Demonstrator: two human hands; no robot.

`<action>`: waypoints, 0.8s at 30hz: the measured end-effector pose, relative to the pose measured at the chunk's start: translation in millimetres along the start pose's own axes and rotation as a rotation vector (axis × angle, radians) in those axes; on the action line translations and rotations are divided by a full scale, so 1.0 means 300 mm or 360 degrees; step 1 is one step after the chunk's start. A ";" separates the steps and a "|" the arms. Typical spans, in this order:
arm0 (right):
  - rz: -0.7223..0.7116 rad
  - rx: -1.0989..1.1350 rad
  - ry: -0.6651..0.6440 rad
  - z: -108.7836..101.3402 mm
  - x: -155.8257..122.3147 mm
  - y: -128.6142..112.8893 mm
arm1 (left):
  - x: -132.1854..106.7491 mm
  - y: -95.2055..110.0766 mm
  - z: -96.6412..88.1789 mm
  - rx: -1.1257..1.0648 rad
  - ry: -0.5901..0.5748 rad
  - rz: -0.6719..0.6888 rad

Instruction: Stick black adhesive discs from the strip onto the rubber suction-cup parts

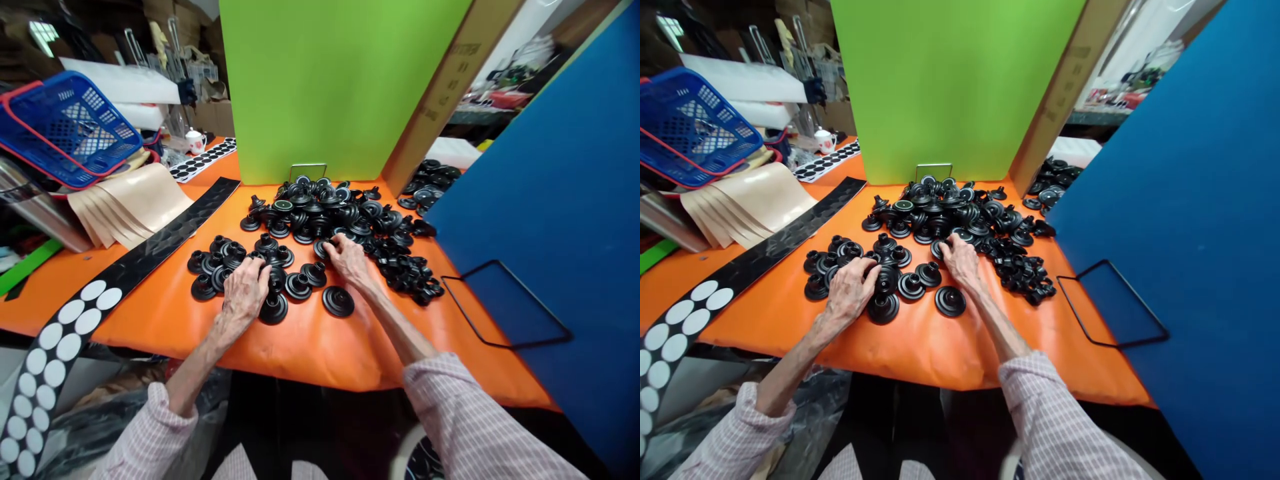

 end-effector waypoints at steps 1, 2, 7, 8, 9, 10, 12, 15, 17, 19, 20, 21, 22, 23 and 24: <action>-0.0002 0.0025 0.0011 -0.030 -0.018 0.002 | -0.008 0.009 -0.016 0.0011 0.0037 0.0002; -0.0006 0.0068 0.0034 -0.062 -0.046 -0.002 | -0.022 0.023 -0.035 0.0006 0.0086 -0.0004; 0.0009 0.0769 0.0113 -0.148 -0.316 -0.151 | -0.174 0.074 0.004 -0.0777 -0.0564 -0.0419; 0.0018 0.0850 0.0089 -0.141 -0.375 -0.194 | -0.220 0.078 0.044 -0.1048 -0.0862 -0.0575; -0.0013 0.0882 -0.0009 -0.126 -0.424 -0.234 | -0.265 0.081 0.081 -0.1310 -0.1117 -0.0726; -0.0080 0.0825 -0.0119 -0.112 -0.460 -0.264 | -0.302 0.076 0.111 -0.1537 -0.1280 -0.0877; -0.0146 0.0571 -0.0172 -0.111 -0.486 -0.255 | -0.345 0.041 0.151 -0.1828 -0.1329 -0.1164; -0.0032 0.0050 0.0153 -0.186 -0.433 -0.094 | -0.361 -0.024 0.170 -0.1896 -0.1214 -0.1406; 0.0037 -0.0283 0.0299 -0.233 -0.378 0.034 | -0.361 -0.046 0.167 -0.1878 -0.1205 -0.1437; 0.0013 -0.0477 0.0285 -0.246 -0.330 0.124 | -0.363 -0.052 0.163 -0.1871 -0.1208 -0.1444; -0.0014 -0.0543 0.0255 -0.242 -0.313 0.152 | -0.364 -0.052 0.161 -0.1876 -0.1200 -0.1444; -0.0046 -0.0604 0.0224 -0.236 -0.301 0.169 | -0.365 -0.050 0.161 -0.1885 -0.1195 -0.1437; -0.0076 -0.0656 0.0195 -0.229 -0.295 0.178 | -0.366 -0.047 0.161 -0.1894 -0.1196 -0.1419; -0.0104 -0.0699 0.0169 -0.222 -0.292 0.180 | -0.366 -0.044 0.162 -0.1900 -0.1201 -0.1401; -0.0134 -0.0732 0.0141 -0.217 -0.292 0.177 | -0.367 -0.042 0.163 -0.1901 -0.1211 -0.1383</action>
Point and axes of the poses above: each hand's wrist, its own x-axis towards the middle knuckle, its own z-axis out of the palm, y = z × x, the point moved 5 cm from there along x, towards the middle knuckle, and after that the axes turned 12 degrees about -z, right-handed, at the moved point
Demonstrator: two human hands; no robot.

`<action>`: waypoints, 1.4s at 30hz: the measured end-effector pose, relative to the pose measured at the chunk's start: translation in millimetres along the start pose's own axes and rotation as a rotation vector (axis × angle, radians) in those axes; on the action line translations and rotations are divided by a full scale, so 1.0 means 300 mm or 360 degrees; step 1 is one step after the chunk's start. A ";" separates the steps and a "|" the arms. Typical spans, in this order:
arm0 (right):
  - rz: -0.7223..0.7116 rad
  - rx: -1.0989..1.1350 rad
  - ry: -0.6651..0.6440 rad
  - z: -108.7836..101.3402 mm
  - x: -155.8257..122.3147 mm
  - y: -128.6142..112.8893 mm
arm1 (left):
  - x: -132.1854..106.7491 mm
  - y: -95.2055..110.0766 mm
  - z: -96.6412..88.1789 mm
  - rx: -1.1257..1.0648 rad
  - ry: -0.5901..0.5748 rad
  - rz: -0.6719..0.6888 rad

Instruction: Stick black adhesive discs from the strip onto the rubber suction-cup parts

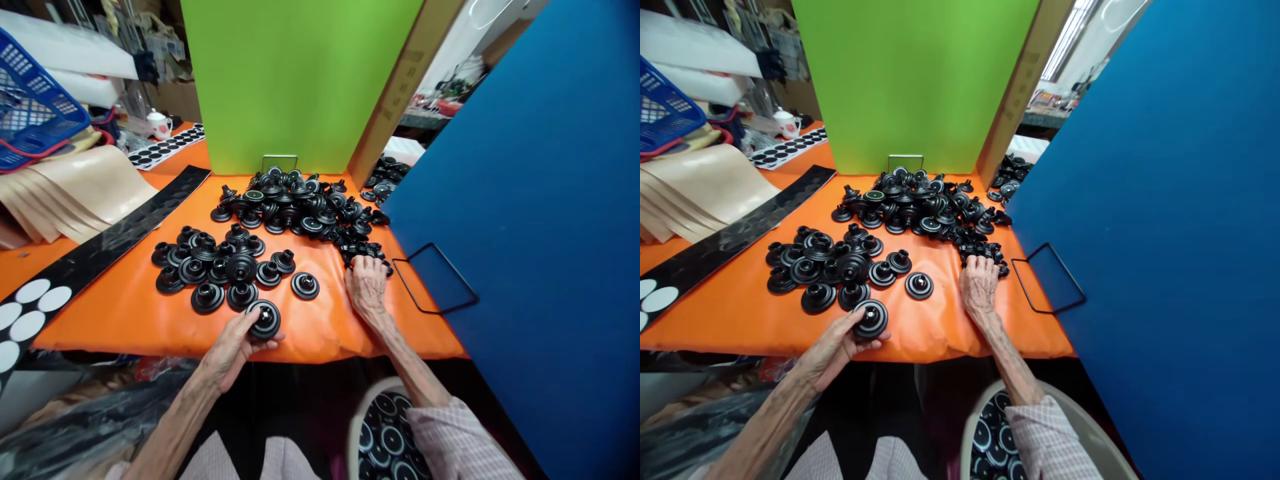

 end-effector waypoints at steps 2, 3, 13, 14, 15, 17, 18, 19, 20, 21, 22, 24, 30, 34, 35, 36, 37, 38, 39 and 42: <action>-0.0088 -0.0030 -0.0049 -0.002 -0.010 -0.017 | 0.001 -0.001 0.001 0.0013 -0.0020 0.0006; -0.0144 -0.0031 -0.0078 -0.007 -0.021 -0.028 | 0.001 0.000 0.000 0.0014 -0.0027 0.0008; -0.0458 0.0430 -0.0210 -0.034 -0.183 -0.106 | -0.004 0.004 0.009 0.0086 -0.0087 0.0052; -0.0445 0.0470 -0.0236 -0.030 -0.182 -0.103 | -0.006 0.006 0.011 0.0096 -0.0082 0.0064; -0.0436 0.0496 -0.0269 -0.029 -0.180 -0.106 | -0.009 0.007 0.014 0.0106 -0.0078 0.0075; -0.0395 0.0561 -0.0289 -0.044 -0.179 -0.135 | -0.015 0.007 0.020 0.0123 -0.0080 0.0091; -0.0364 0.0620 -0.0266 -0.062 -0.183 -0.163 | -0.016 0.006 0.023 0.0130 -0.0085 0.0099; -0.0340 0.0705 -0.0237 -0.083 -0.190 -0.200 | -0.017 0.005 0.025 0.0138 -0.0088 0.0111; -0.0323 0.0806 -0.0209 -0.106 -0.200 -0.246 | -0.017 0.003 0.026 0.0150 -0.0085 0.0130; -0.0324 0.0917 -0.0188 -0.128 -0.212 -0.296 | -0.016 0.001 0.027 0.0168 -0.0080 0.0156; -0.0330 0.1014 -0.0168 -0.147 -0.226 -0.347 | -0.014 -0.001 0.028 0.0193 -0.0074 0.0188; -0.0339 0.1133 -0.0109 -0.174 -0.250 -0.432 | -0.011 -0.005 0.030 0.0254 -0.0052 0.0261; -0.0290 0.1095 0.0001 -0.152 -0.282 -0.509 | -0.012 -0.008 0.039 0.0501 -0.0033 0.0446; -0.0361 0.1066 0.0001 -0.144 -0.301 -0.523 | -0.013 -0.010 0.038 0.0585 -0.0043 0.0474; -0.0373 0.1082 -0.0015 -0.145 -0.307 -0.527 | -0.014 -0.010 0.036 0.0594 -0.0031 0.0487; -0.0366 0.1115 -0.0046 -0.144 -0.312 -0.528 | -0.014 -0.009 0.034 0.0593 -0.0023 0.0493; -0.0321 0.1160 -0.0085 -0.141 -0.315 -0.526 | -0.015 -0.010 0.032 0.0575 -0.0024 0.0483; -0.0231 0.1211 -0.0123 -0.136 -0.317 -0.518 | -0.014 -0.012 0.030 0.0545 -0.0036 0.0459; -0.0100 0.1271 -0.0160 -0.129 -0.317 -0.506 | -0.014 -0.014 0.031 0.0510 -0.0063 0.0424; 0.0334 0.1594 -0.0308 -0.092 -0.318 -0.477 | -0.015 -0.015 0.039 0.0410 -0.0181 0.0358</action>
Point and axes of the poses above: each hand's wrist, its own x-axis towards the middle knuckle, its own z-axis out of the palm, y = z × x, the point moved 5 cm from there along x, towards the middle knuckle, and after that the axes turned 12 degrees about -z, right-handed, at the moved point
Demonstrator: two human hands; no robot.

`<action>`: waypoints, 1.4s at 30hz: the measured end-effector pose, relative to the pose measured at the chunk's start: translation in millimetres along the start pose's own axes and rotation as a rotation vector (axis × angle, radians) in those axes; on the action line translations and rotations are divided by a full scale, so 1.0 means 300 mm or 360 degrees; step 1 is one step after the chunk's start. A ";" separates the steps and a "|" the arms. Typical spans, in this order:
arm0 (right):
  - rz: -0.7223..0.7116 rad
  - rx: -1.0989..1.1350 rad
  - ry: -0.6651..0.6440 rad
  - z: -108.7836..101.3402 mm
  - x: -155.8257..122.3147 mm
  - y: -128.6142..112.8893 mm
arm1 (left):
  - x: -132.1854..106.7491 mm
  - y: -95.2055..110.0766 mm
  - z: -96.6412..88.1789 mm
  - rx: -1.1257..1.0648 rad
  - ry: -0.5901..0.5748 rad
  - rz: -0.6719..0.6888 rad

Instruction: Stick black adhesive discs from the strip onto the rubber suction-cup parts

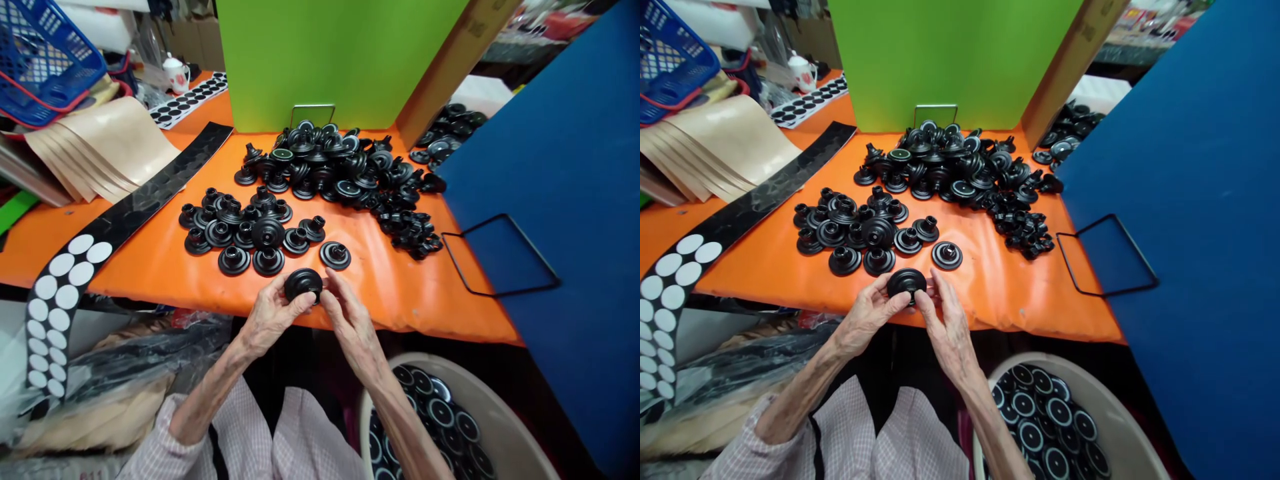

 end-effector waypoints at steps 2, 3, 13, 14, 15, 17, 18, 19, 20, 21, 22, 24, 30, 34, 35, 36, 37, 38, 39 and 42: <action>0.0151 0.0240 -0.0051 0.014 0.005 0.013 | -0.003 0.009 0.007 -0.0007 -0.0059 0.0036; 0.0170 0.0298 -0.0064 0.021 0.007 0.013 | -0.006 0.015 0.011 0.0013 -0.0076 0.0065; 0.0161 0.0475 0.0040 0.086 0.010 0.033 | -0.017 0.011 -0.003 0.0087 0.0163 0.0152; 0.0166 0.0460 0.0020 0.085 0.013 0.038 | -0.011 0.011 -0.002 0.0029 0.0128 0.0104; 0.0158 0.0403 0.0008 0.078 0.017 0.040 | -0.005 0.013 0.000 -0.0042 0.0083 0.0051; 0.0046 0.0174 0.0015 0.045 0.031 0.027 | 0.005 0.023 0.003 -0.0157 0.0000 -0.0041; -0.0062 0.0025 0.0009 0.024 0.040 0.009 | 0.009 0.029 0.002 -0.0180 -0.0013 -0.0067; -0.0197 -0.0122 -0.0021 0.006 0.049 -0.013 | 0.011 0.036 -0.001 -0.0175 -0.0009 -0.0078; -0.0345 -0.0255 -0.0083 -0.008 0.059 -0.039 | 0.012 0.042 -0.004 -0.0149 0.0003 -0.0077; -0.0497 -0.0369 -0.0175 -0.015 0.067 -0.064 | 0.012 0.047 -0.007 -0.0114 0.0015 -0.0072; -0.0639 -0.0461 -0.0276 -0.016 0.073 -0.085 | 0.012 0.050 -0.009 -0.0086 0.0019 -0.0070; -0.0867 -0.0591 -0.0400 -0.011 0.082 -0.113 | 0.009 0.050 -0.010 -0.0075 0.0013 -0.0079; -0.0982 -0.0717 -0.0031 0.024 0.077 -0.083 | 0.009 0.034 -0.008 -0.0156 0.0052 -0.0072; -0.0798 -0.0596 0.0042 0.030 0.067 -0.045 | 0.019 0.021 -0.014 -0.0119 0.0065 -0.0103; -0.0765 -0.0545 -0.0029 0.031 0.068 -0.042 | 0.021 0.020 -0.016 -0.0096 0.0062 -0.0114; -0.0750 -0.0508 -0.0105 0.032 0.069 -0.043 | 0.022 0.020 -0.017 -0.0075 0.0061 -0.0120; -0.0755 -0.0491 -0.0156 0.031 0.070 -0.046 | 0.022 0.022 -0.017 -0.0064 0.0064 -0.0123; -0.0776 -0.0495 -0.0164 0.028 0.071 -0.051 | 0.020 0.024 -0.015 -0.0062 0.0070 -0.0119; -0.0808 -0.0517 -0.0130 0.025 0.072 -0.056 | 0.018 0.028 -0.012 -0.0072 0.0071 -0.0110; -0.0870 -0.0550 0.0096 0.022 0.074 -0.066 | 0.007 0.043 0.002 -0.0103 0.0053 -0.0080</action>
Point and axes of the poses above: each hand's wrist, its own x-axis towards the middle knuckle, its own z-axis out of the palm, y = z × x, the point moved 5 cm from there along x, towards the middle knuckle, and after that the axes turned 12 degrees about -z, right-handed, at the moved point
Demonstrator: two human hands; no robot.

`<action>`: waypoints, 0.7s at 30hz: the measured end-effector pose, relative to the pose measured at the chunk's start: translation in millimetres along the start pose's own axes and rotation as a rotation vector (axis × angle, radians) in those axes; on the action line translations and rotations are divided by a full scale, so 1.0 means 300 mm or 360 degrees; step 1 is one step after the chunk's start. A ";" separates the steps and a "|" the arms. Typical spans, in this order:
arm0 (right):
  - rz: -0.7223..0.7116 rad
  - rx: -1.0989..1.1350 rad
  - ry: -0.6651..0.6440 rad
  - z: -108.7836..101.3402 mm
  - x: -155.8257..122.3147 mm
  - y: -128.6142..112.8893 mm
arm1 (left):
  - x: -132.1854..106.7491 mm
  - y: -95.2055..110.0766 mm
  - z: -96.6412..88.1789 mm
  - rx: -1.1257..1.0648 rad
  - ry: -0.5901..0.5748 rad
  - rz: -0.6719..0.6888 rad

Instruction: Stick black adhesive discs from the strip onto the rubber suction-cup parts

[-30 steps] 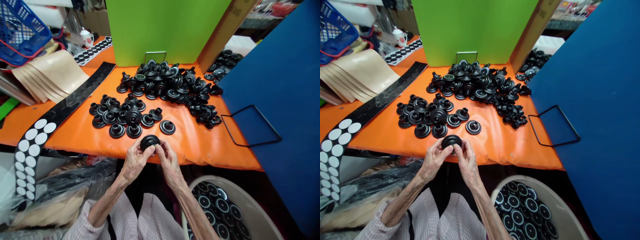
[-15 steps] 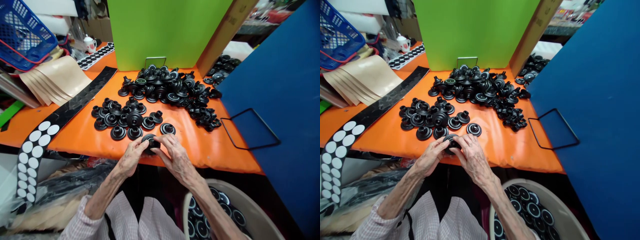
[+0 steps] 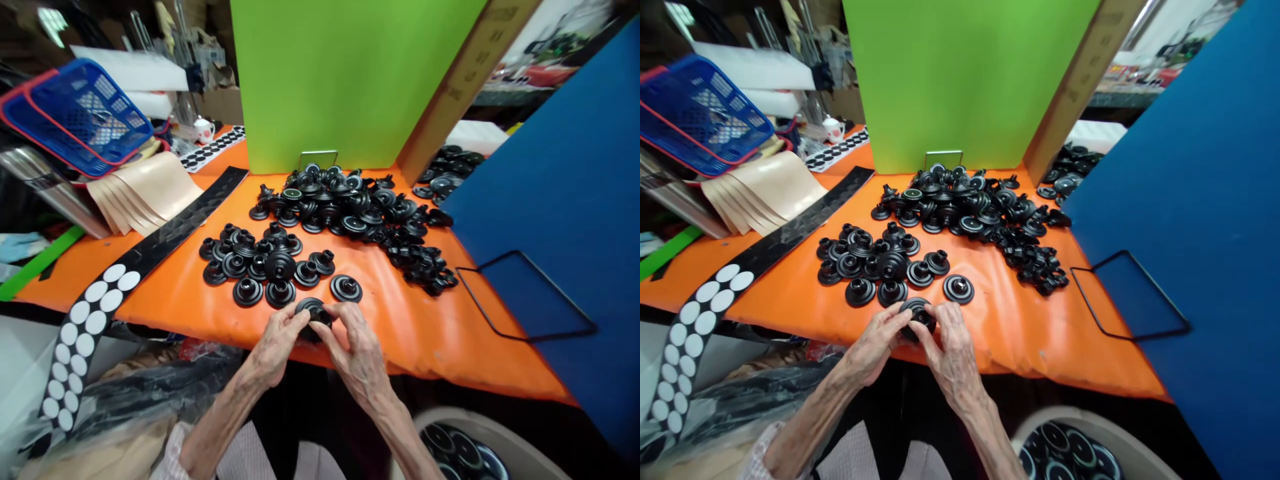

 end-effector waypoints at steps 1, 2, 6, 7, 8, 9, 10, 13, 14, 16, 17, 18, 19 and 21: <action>0.0009 0.0007 0.0060 0.003 0.004 -0.001 | -0.004 0.009 0.003 0.0008 0.0001 0.0002; 0.0023 0.0040 0.0099 0.008 0.010 0.000 | -0.007 0.024 0.004 0.0036 0.0004 0.0004; 0.0149 0.0303 -0.0014 0.028 0.084 0.044 | -0.007 0.171 -0.041 0.0402 0.0198 0.0212; 0.0195 0.0315 -0.0063 0.028 0.114 0.074 | -0.001 0.227 -0.067 0.0543 0.0322 0.0310; 0.0231 0.0250 -0.0103 0.024 0.147 0.112 | 0.008 0.284 -0.096 0.0689 0.0469 0.0409; 0.0256 0.0122 -0.0126 0.018 0.183 0.157 | 0.019 0.339 -0.127 0.0833 0.0626 0.0501; 0.0267 -0.0046 -0.0136 0.010 0.221 0.207 | 0.032 0.389 -0.155 0.0987 0.0777 0.0579; 0.0283 -0.0494 -0.0133 -0.004 0.325 0.360 | 0.078 0.487 -0.218 0.1497 0.1180 0.0681; 0.0290 -0.0577 -0.0124 -0.003 0.353 0.405 | 0.092 0.501 -0.232 0.1652 0.1280 0.0671; 0.0289 -0.0686 -0.0126 0.003 0.398 0.475 | 0.115 0.512 -0.253 0.1866 0.1404 0.0655; 0.0282 -0.0727 -0.0138 0.007 0.414 0.499 | 0.121 0.511 -0.260 0.1923 0.1436 0.0662; 0.0273 -0.0752 -0.0155 0.009 0.428 0.517 | 0.124 0.509 -0.266 0.1963 0.1464 0.0681; 0.0264 -0.0761 -0.0170 0.009 0.437 0.531 | 0.121 0.507 -0.270 0.1987 0.1498 0.0708; 0.0251 -0.0752 -0.0183 -0.002 0.446 0.546 | 0.103 0.503 -0.272 0.1978 0.1586 0.0784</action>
Point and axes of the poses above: each hand's wrist, its own x-axis towards the middle knuckle, its own z-axis out of the palm, y = z × x, the point moved 5 cm from there along x, towards the middle knuckle, and after that the axes turned 12 degrees about -z, right-handed, at the moved point
